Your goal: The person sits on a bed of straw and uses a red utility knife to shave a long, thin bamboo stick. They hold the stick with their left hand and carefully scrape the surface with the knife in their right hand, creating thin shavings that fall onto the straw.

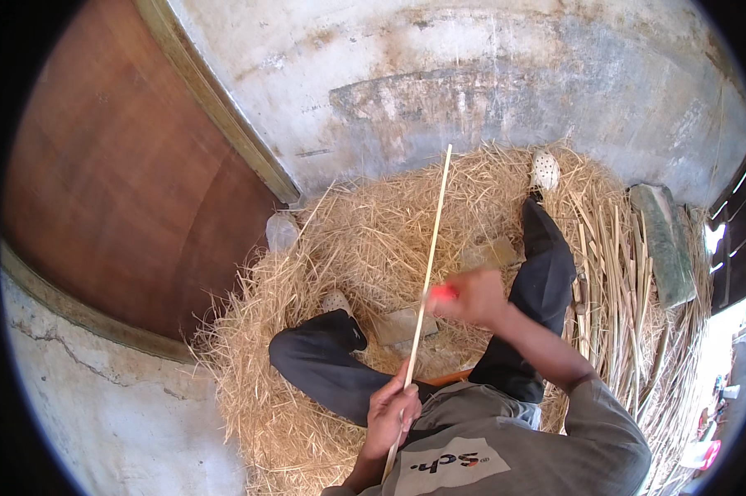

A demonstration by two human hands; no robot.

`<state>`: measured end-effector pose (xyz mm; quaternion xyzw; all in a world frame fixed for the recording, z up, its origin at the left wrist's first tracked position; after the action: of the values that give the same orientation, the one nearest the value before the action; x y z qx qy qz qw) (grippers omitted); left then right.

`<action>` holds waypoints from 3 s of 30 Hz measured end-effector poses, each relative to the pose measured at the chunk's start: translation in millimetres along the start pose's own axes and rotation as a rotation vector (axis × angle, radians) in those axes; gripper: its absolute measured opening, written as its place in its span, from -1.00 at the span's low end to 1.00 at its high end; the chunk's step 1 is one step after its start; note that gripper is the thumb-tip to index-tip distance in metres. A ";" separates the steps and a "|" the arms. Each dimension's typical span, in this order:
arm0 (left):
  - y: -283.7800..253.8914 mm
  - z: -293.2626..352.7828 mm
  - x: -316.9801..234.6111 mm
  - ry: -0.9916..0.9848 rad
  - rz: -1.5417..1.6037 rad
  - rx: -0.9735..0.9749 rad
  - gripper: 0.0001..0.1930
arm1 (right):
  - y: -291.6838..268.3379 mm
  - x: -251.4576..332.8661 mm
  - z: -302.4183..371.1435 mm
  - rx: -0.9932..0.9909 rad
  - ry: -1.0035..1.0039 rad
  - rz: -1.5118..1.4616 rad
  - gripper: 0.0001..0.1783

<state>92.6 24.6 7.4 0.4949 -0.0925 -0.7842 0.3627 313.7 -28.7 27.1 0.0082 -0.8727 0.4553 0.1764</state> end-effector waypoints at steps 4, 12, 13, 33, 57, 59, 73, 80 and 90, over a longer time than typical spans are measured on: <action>-1.3 4.2 -1.9 0.048 -0.106 -0.046 -0.48 | 9.1 -18.0 -7.9 -0.046 0.019 -0.032 -0.23; -4.2 18.0 2.3 0.092 -0.435 -0.142 -0.49 | 11.9 -59.3 -19.3 -0.035 0.170 0.030 -0.25; -4.9 17.6 -1.2 0.111 -0.446 -0.153 -0.49 | 17.6 -45.8 -13.6 -0.002 0.122 0.016 -0.26; -23.8 38.6 25.4 0.222 -0.748 -0.103 -0.39 | -4.0 -82.9 -27.0 0.033 0.196 -0.021 -0.30; -33.2 53.0 53.0 0.203 -0.890 -0.129 -0.92 | -45.2 -225.5 -37.9 -0.119 0.640 0.060 -0.22; -39.1 52.1 58.6 0.159 -0.808 -0.045 -0.65 | -52.7 -250.7 -9.4 -0.262 0.547 0.173 -0.21; 13.0 3.8 9.4 0.005 0.055 0.120 -0.41 | -9.2 -17.2 5.0 -0.150 -0.036 -0.065 -0.25; 10.6 6.5 11.2 0.034 0.054 0.102 -0.42 | -12.2 -1.6 -0.6 -0.116 -0.183 -0.030 -0.22; 6.9 13.9 12.6 0.036 -0.033 0.085 -0.40 | -9.0 -48.3 -14.7 -0.065 0.111 0.106 -0.24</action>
<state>81.0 8.3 8.7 0.5252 -0.1110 -0.7764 0.3302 364.9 -29.3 26.6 -0.0690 -0.8751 0.4349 0.2005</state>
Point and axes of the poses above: each hand's wrist, its own z-axis away from the middle knuckle, its own y-axis out of the palm, x = y × z, the point moved 6 cm from there along -z, towards the middle knuckle, and after that the axes turned 13 degrees about -y, right-handed, at the moved point
